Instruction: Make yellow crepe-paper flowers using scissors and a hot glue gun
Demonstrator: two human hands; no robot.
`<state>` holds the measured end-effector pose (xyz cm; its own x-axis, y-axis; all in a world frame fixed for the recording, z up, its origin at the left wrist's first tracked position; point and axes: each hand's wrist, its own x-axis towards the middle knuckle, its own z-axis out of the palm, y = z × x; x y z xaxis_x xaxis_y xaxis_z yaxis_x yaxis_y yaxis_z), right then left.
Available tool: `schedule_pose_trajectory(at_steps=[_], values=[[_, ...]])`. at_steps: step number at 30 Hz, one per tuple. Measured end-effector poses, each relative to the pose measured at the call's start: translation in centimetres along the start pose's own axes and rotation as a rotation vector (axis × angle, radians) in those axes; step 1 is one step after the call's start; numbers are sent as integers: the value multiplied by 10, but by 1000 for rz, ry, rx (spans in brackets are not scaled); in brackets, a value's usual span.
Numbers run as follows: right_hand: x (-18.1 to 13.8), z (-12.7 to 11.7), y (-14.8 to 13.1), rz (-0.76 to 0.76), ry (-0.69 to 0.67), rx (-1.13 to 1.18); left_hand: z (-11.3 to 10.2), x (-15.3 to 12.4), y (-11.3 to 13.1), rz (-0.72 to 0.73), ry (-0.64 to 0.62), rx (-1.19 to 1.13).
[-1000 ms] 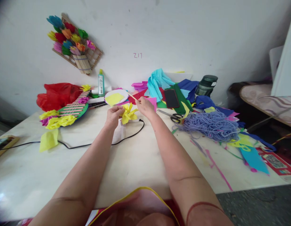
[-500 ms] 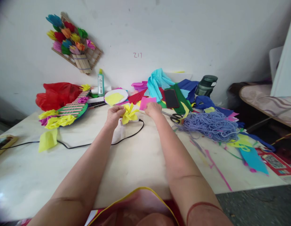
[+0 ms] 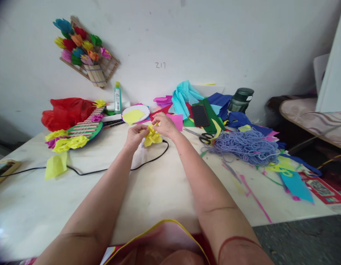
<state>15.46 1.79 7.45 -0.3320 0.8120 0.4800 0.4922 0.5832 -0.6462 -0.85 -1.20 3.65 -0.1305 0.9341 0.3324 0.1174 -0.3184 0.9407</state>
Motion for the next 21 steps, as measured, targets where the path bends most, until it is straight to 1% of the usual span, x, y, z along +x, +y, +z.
schedule_pose_trajectory(at_steps=[5, 10, 21], values=[[-1, 0, -2, -24, 33, 1, 0, 1, -1, -10, -5, -7], [-1, 1, 0, 18, -2, -7, 0, 1, 0, -13, -1, 1], [-2, 1, -2, -1, -67, -132, 0, 2, -3, -5, -12, 0]])
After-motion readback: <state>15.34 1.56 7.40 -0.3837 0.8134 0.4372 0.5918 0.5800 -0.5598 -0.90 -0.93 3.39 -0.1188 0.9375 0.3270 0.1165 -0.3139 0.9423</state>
